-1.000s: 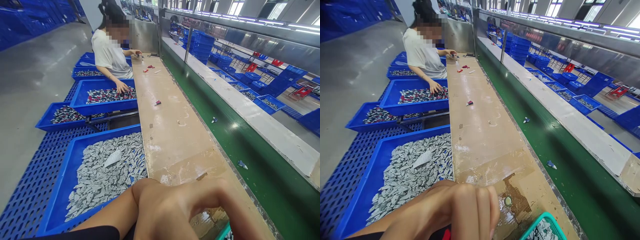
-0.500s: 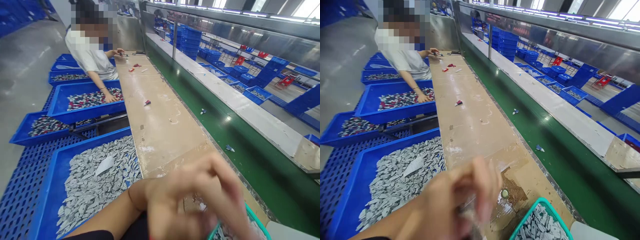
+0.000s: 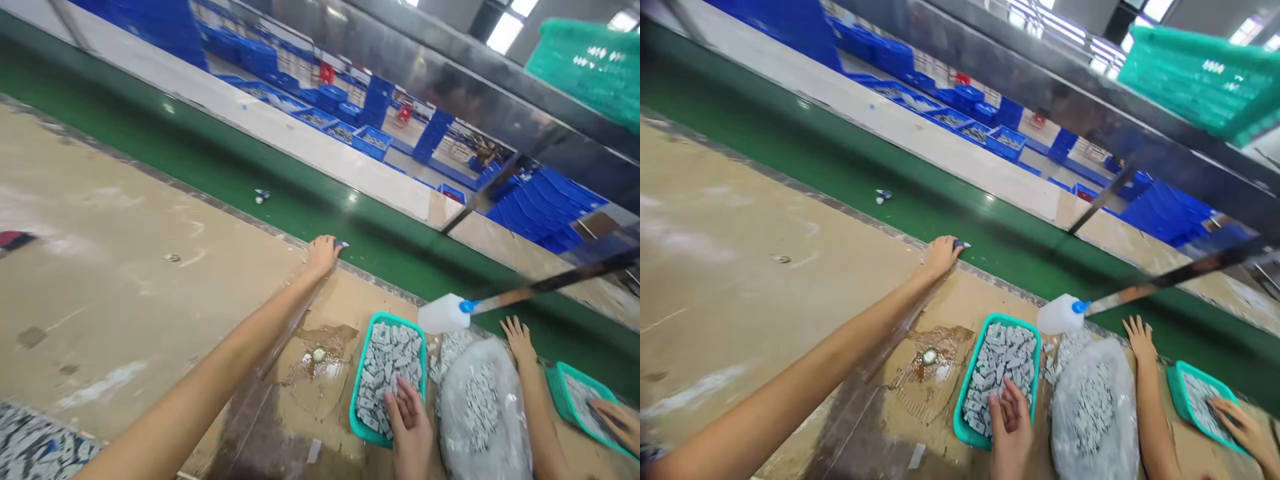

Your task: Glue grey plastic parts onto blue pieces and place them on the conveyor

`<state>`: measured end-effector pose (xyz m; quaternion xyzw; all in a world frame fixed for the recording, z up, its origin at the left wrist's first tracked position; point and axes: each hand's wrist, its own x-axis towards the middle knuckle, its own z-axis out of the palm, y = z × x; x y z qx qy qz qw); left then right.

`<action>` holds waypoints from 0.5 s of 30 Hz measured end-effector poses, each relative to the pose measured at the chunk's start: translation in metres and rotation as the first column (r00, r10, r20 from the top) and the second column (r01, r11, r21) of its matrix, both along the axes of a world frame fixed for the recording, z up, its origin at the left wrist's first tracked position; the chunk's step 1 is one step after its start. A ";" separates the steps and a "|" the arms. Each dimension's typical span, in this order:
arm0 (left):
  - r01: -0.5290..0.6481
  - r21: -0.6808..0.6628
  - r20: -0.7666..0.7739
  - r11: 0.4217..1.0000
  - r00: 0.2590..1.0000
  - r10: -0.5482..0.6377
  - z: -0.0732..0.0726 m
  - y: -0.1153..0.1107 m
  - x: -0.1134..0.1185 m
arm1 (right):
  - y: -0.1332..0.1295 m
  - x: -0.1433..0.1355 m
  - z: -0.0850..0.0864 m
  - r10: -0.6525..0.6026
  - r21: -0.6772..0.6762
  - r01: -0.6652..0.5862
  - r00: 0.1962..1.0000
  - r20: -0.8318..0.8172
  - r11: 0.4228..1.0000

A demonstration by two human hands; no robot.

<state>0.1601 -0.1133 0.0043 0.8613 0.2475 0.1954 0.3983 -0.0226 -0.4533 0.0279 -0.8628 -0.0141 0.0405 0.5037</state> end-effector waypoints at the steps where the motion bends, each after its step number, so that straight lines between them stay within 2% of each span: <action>1: 0.004 -0.015 0.005 1.000 1.000 -0.004 -0.003 0.001 0.002 | 0.003 0.000 -0.004 -0.075 0.131 0.088 0.992 -0.103 0.987; 3: 0.008 -0.069 0.025 0.998 1.000 -0.006 -0.010 0.005 0.007 | 0.010 -0.001 -0.008 -0.122 0.362 0.228 0.949 -0.292 0.904; 4: 0.012 -0.105 0.041 0.994 0.999 -0.008 -0.013 0.006 0.008 | 0.014 -0.002 -0.007 -0.143 0.432 0.289 0.930 -0.339 0.854; 6: 0.005 -0.177 0.075 0.984 0.997 0.008 -0.018 0.008 0.008 | 0.020 -0.002 -0.003 -0.169 0.496 0.350 0.912 -0.373 0.794; 7: -0.006 -0.257 0.119 0.967 0.992 0.037 -0.020 0.007 0.005 | 0.023 -0.002 0.000 -0.170 0.528 0.370 0.905 -0.389 0.765; 8: -0.010 -0.381 0.182 0.924 0.980 0.086 -0.020 0.007 -0.001 | 0.026 -0.002 0.004 -0.147 0.561 0.378 0.899 -0.413 0.736; 9: 0.004 -0.539 0.250 0.842 0.956 0.155 -0.019 0.007 -0.010 | 0.028 -0.001 0.007 -0.107 0.600 0.383 0.890 -0.443 0.703; 10: 0.043 -0.699 0.304 0.714 0.921 0.243 -0.017 0.007 -0.021 | 0.030 -0.001 0.011 -0.062 0.634 0.386 0.881 -0.470 0.670; 11: 0.104 -0.826 0.332 0.554 0.884 0.329 -0.015 0.006 -0.034 | 0.032 0.000 0.014 -0.022 0.658 0.387 0.871 -0.491 0.646; 12: 0.171 -0.904 0.333 0.392 0.856 0.395 -0.012 0.006 -0.049 | 0.034 0.001 0.016 0.006 0.670 0.388 0.863 -0.506 0.633; 13: 0.219 -0.940 0.317 0.261 0.845 0.430 -0.010 0.007 -0.063 | 0.036 0.001 0.018 0.021 0.676 0.391 0.857 -0.515 0.624; 15: 0.266 -0.961 0.271 0.077 0.849 0.453 -0.007 0.007 -0.091 | 0.040 0.002 0.019 0.028 0.679 0.393 0.854 -0.519 0.620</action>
